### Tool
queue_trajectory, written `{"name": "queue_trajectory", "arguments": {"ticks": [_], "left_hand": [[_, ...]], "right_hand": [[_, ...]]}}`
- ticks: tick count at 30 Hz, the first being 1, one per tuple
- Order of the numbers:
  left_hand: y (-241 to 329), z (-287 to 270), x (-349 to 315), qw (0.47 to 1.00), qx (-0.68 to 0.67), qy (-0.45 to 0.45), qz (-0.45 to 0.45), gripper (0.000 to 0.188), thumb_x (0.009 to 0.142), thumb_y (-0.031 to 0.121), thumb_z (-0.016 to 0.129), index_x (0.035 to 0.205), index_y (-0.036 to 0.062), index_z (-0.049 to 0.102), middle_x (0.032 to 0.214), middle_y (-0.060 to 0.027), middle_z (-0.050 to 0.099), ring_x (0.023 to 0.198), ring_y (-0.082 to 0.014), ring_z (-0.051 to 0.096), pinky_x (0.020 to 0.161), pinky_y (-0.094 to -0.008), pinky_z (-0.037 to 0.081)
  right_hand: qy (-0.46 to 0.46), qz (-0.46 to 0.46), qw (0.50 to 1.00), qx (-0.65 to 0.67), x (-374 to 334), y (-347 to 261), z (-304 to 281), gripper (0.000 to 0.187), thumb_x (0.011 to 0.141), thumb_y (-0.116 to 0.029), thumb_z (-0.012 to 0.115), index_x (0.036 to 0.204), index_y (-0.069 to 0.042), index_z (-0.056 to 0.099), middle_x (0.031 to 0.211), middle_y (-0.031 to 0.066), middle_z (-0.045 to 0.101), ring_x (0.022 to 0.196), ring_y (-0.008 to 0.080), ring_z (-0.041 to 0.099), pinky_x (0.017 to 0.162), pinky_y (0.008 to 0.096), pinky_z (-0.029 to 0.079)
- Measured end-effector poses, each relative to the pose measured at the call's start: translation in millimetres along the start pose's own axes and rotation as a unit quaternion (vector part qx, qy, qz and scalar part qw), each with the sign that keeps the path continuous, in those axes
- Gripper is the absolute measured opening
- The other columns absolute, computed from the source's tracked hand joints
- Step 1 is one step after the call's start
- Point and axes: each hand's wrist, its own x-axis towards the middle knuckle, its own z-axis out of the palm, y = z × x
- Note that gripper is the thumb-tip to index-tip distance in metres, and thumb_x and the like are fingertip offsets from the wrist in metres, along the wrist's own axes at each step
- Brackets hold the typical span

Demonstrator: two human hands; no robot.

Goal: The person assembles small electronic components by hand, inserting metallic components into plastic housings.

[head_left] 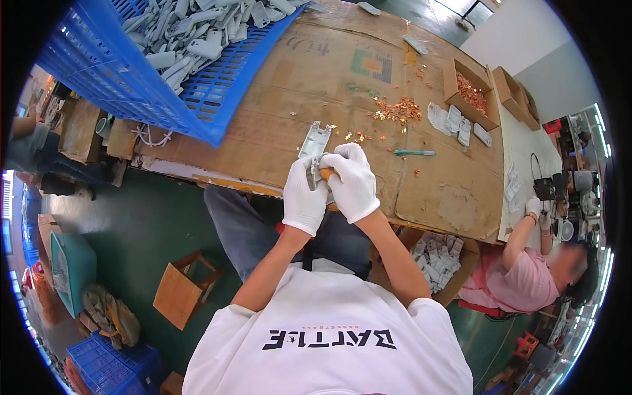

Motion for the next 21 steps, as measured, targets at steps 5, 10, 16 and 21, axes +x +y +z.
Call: {"name": "queue_trajectory", "arguments": {"ticks": [5,10,16,21], "left_hand": [[12,-7,-5,0.997,0.063,-0.016,0.033,0.027,0.076,0.003,0.065,0.102,0.0047,0.057,0.095,-0.013,0.062,0.087,-0.0291,0.063,0.077,-0.0361,0.05],[12,-15,-24,0.984,0.144,-0.086,0.059,0.027,0.072,0.013,0.071,0.095,0.0099,0.057,0.087,-0.012,0.063,0.079,-0.0323,0.064,0.068,-0.0394,0.052],[-16,-16,-79,0.94,0.217,-0.261,0.002,0.032,0.073,0.023,0.071,0.093,0.01,0.05,0.088,-0.0119,0.064,0.078,-0.0363,0.065,0.065,-0.0483,0.053],[-37,-18,-124,0.906,0.219,-0.36,-0.034,0.035,0.076,0.024,0.072,0.096,0.0071,0.049,0.089,-0.0172,0.064,0.083,-0.0391,0.064,0.072,-0.0475,0.052]], "right_hand": [[-0.065,0.182,0.973,0.124,1,-7,-8,0.018,0.075,0.002,0.07,0.091,-0.006,0.065,0.089,0.0086,0.061,0.081,0.0196,0.063,0.07,0.0298,0.05],[-0.231,0.252,0.924,0.171,-21,0,-31,0.023,0.082,-0.002,0.066,0.105,-0.003,0.065,0.09,0.0116,0.069,0.083,0.0147,0.065,0.076,0.0289,0.052],[-0.216,0.273,0.925,0.152,-108,-13,-32,0.02,0.081,-0.003,0.067,0.101,-0.004,0.063,0.084,0.0166,0.067,0.072,0.0254,0.066,0.067,0.032,0.051],[-0.333,0.359,0.863,0.121,-136,-28,-44,0.016,0.081,-0.003,0.06,0.096,-0.004,0.061,0.08,0.0192,0.065,0.075,0.0324,0.065,0.067,0.0375,0.051]]}}
